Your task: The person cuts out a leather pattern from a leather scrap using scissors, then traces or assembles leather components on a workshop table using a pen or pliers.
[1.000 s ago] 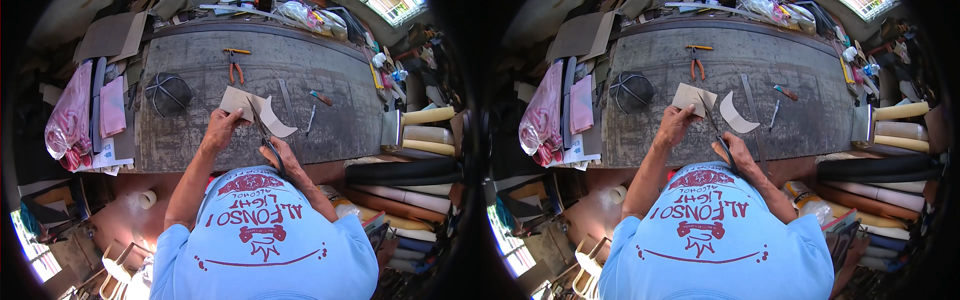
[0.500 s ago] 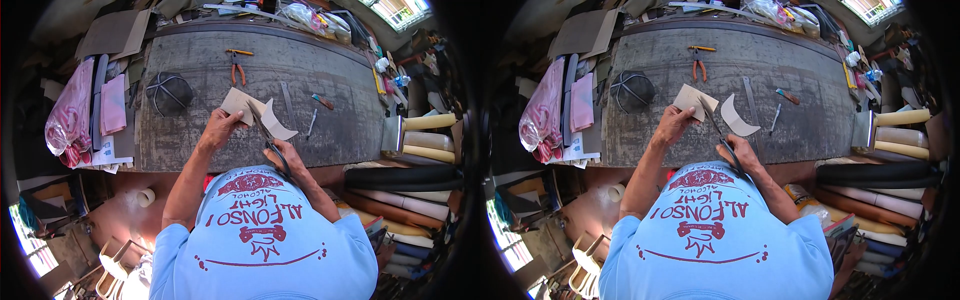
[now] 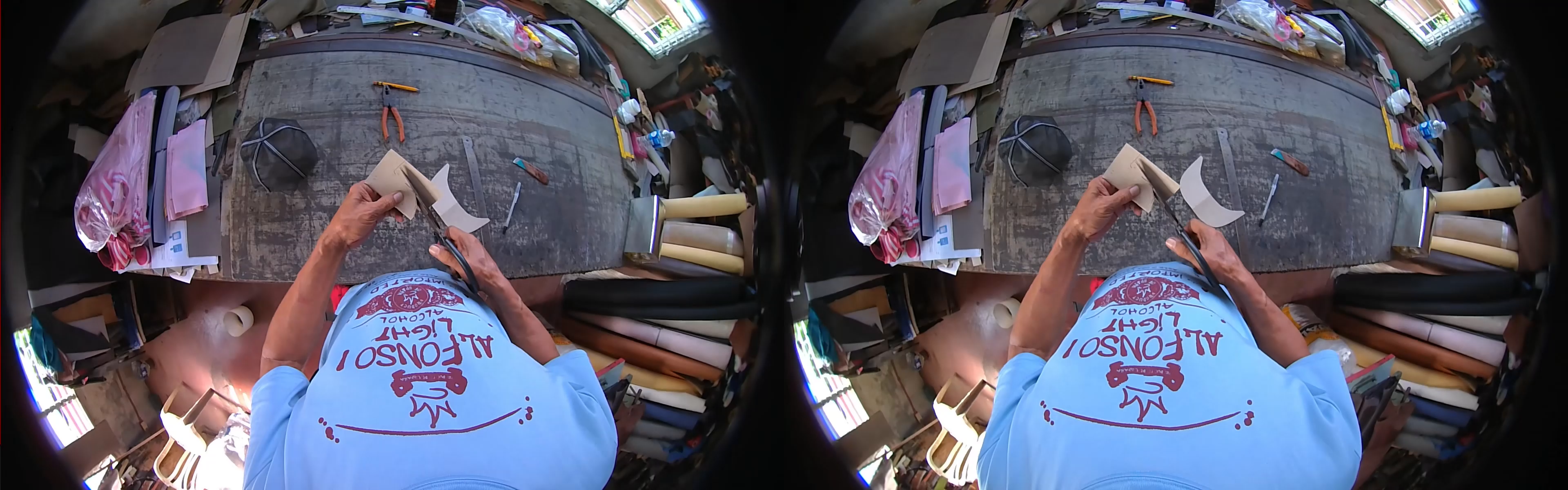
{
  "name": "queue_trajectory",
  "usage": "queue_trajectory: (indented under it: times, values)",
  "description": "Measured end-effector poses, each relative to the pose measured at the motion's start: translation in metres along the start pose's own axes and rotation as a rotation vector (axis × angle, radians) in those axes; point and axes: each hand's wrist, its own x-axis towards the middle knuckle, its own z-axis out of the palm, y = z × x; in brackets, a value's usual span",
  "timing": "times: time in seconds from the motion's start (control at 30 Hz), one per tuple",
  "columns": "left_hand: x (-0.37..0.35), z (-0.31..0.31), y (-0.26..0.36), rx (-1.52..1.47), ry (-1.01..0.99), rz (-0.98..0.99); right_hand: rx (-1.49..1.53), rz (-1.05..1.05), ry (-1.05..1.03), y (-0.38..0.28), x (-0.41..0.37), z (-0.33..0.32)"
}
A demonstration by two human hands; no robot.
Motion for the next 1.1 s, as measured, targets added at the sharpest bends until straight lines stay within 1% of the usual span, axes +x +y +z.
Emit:
queue_trajectory:
  times: [0.17, 0.47, 0.6, 0.87, 1.1]
  values:
    - [-0.001, 0.002, 0.009, -0.022, -0.019, -0.014, 0.004, -0.055, -0.017, 0.003, 0.002, -0.004]
    - [0.002, -0.003, 0.009, -0.026, -0.044, -0.045, -0.027, -0.033, -0.075, 0.009, 0.006, -0.015]
    - [0.004, -0.003, 0.008, -0.008, -0.062, -0.047, -0.053, -0.053, -0.069, 0.012, 0.008, -0.02]
    - [0.004, 0.0, 0.014, -0.064, -0.065, -0.041, -0.059, -0.048, -0.06, 0.012, 0.011, -0.023]
    - [0.007, -0.002, 0.011, -0.093, -0.064, -0.053, -0.154, -0.093, -0.008, 0.003, 0.009, -0.022]
